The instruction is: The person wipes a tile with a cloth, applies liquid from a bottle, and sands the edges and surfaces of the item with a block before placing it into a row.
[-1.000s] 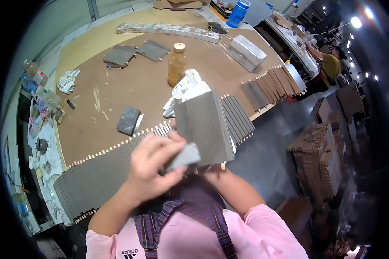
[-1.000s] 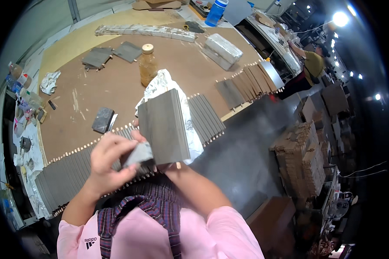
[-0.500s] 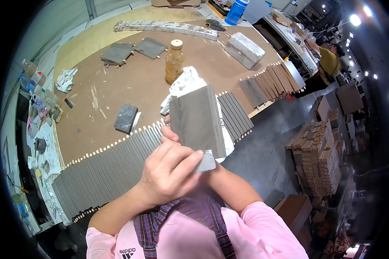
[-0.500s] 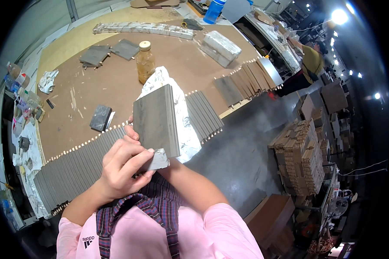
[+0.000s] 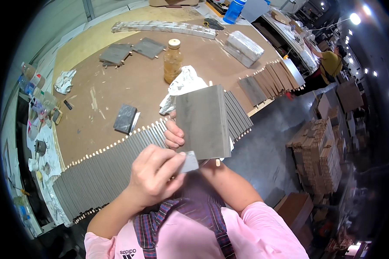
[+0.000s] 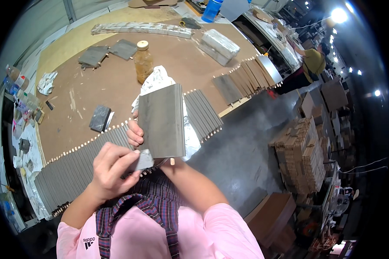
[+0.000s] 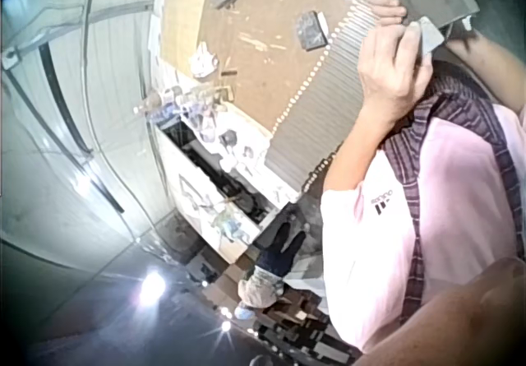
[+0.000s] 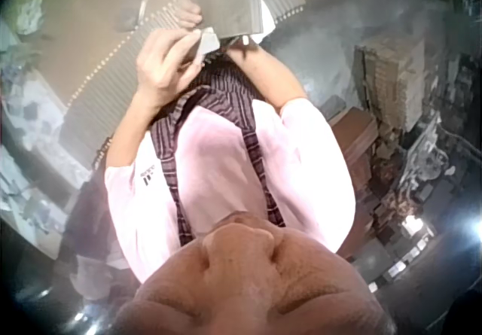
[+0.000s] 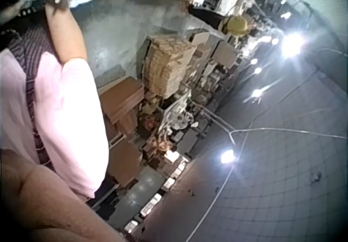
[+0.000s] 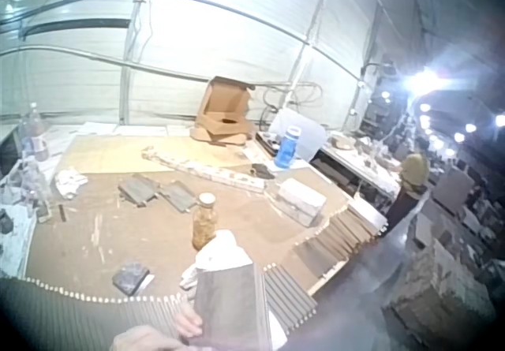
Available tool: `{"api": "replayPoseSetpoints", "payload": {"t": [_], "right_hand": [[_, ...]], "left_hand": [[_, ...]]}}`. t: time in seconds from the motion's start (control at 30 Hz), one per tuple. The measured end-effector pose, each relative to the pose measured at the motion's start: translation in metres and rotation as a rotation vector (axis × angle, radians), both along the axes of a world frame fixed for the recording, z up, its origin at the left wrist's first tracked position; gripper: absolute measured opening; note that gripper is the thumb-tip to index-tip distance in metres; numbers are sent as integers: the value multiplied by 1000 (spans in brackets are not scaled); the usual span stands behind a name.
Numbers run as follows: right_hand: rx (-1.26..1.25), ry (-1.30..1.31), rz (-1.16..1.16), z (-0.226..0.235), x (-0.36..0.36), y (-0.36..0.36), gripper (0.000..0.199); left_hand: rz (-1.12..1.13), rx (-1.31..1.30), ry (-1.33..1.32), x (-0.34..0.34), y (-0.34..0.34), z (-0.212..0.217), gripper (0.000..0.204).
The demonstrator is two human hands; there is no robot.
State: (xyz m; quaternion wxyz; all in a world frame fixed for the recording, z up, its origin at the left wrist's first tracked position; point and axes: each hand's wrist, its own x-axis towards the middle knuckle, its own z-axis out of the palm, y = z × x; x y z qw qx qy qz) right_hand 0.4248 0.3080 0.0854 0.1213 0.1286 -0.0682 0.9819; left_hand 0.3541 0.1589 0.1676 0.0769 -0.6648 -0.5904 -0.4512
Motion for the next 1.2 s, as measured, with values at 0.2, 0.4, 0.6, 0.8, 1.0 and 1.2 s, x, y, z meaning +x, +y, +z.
{"api": "replayPoseSetpoints", "payload": {"t": [0.2, 0.4, 0.6, 0.8, 1.0, 1.2], "right_hand": [[67, -70, -52, 17, 4, 3, 48], [308, -104, -223, 3, -1, 9, 42], [440, -259, -220, 13, -5, 0, 36], [512, -391, -246, 23, 9, -21, 40], [548, -694, -84, 11, 19, -17, 47], [255, -645, -67, 39, 25, -32, 59]], "left_hand": [[-35, -234, -961, -15, -15, 3, 39], [-237, -387, -1749, -18, -27, -19, 44], [-339, -415, -1902, -16, -21, -31, 47], [-568, -377, -2036, -16, -23, -47, 42], [-584, -277, -2096, -17, -27, -51, 55], [-568, -229, -2099, -18, -37, -70, 60]]}}
